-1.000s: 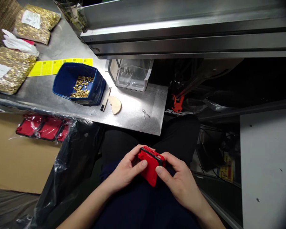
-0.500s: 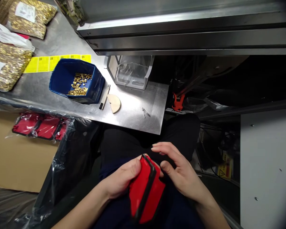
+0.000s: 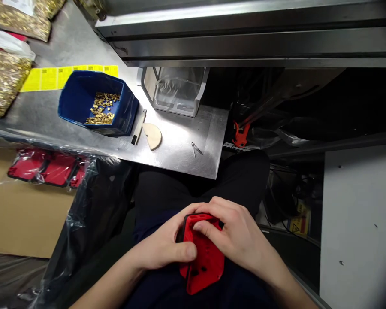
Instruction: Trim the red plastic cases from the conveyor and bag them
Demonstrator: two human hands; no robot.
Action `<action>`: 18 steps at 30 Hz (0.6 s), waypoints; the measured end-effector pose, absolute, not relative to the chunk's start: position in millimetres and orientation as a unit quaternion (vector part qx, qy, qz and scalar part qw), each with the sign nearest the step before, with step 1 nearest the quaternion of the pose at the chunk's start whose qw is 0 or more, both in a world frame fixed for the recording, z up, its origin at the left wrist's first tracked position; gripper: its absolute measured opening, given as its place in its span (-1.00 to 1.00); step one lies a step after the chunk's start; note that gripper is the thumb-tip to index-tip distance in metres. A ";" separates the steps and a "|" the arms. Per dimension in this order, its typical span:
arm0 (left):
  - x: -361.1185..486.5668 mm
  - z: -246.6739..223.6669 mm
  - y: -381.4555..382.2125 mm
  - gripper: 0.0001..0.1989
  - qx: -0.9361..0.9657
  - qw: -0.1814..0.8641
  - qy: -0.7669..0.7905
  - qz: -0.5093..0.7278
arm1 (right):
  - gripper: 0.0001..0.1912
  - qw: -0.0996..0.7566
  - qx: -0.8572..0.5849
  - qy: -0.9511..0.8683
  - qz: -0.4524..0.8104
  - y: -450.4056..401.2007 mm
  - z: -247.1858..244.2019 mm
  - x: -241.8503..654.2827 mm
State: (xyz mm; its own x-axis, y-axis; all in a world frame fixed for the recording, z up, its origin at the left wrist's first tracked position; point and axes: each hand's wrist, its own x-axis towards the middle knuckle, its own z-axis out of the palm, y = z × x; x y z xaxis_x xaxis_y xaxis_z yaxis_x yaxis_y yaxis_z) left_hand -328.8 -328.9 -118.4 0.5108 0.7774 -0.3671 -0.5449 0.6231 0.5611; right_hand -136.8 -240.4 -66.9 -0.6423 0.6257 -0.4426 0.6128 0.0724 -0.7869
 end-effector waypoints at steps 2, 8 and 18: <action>-327.8 -114.7 -328.6 -0.21 0.161 0.857 0.288 0.395 | -0.80 -0.008 -0.411 -0.711 0.571 -234.8 -62.3 -134.4; -323.9 -86.6 -333.1 -0.13 -0.041 0.905 0.157 0.393 | -0.78 0.131 -0.475 -0.647 0.581 -229.4 -63.3 -122.9; -311.9 -71.9 -335.0 -0.36 -0.024 0.926 0.165 0.338 | -0.51 0.191 -0.412 -0.468 0.758 -258.1 -73.8 -133.3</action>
